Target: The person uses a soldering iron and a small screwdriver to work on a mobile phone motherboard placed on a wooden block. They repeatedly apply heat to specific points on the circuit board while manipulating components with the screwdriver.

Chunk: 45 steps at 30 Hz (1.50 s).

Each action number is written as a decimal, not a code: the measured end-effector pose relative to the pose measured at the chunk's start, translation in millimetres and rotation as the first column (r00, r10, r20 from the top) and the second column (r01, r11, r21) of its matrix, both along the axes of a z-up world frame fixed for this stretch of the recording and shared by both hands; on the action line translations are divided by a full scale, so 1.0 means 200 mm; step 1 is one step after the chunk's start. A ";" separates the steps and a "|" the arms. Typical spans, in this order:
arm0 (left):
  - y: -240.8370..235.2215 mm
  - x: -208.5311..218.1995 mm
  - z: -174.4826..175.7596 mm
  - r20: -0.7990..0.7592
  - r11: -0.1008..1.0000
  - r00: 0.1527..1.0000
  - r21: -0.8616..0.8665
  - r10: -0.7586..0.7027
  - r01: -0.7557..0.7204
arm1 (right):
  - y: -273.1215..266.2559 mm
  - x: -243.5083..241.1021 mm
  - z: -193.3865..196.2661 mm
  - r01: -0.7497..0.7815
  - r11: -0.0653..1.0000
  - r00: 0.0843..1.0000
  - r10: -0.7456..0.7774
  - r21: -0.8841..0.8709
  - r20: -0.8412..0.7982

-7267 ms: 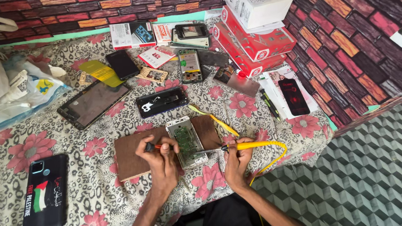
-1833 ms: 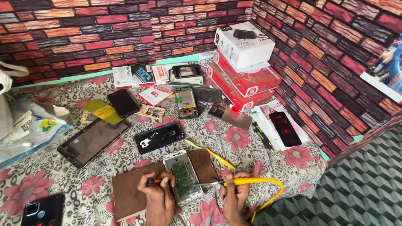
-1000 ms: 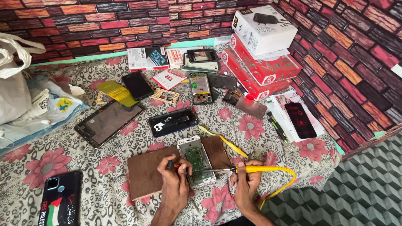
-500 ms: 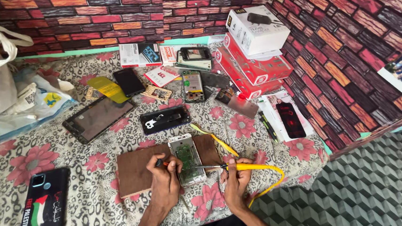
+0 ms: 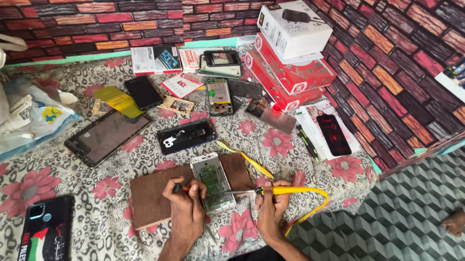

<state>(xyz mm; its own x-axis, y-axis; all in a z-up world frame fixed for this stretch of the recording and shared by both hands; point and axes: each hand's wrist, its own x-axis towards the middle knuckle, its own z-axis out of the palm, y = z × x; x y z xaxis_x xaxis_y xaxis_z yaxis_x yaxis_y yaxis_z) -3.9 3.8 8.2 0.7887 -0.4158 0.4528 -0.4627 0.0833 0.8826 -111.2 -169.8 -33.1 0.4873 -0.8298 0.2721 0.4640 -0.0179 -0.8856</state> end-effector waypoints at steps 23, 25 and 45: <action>-0.01 0.03 -0.04 0.147 0.997 0.986 -0.003 0.078 -0.078 | -0.01 -0.01 -0.07 -0.023 1.000 0.999 0.022 0.020 0.031; 0.00 0.03 -0.02 0.190 0.994 0.975 -0.031 0.112 -0.108 | -0.02 0.01 -0.08 -0.015 0.999 1.000 0.014 0.033 0.023; -0.01 0.00 -0.04 0.204 0.993 0.972 0.004 0.118 -0.122 | -0.01 -0.01 -0.10 -0.029 0.996 0.999 0.026 -0.080 -0.036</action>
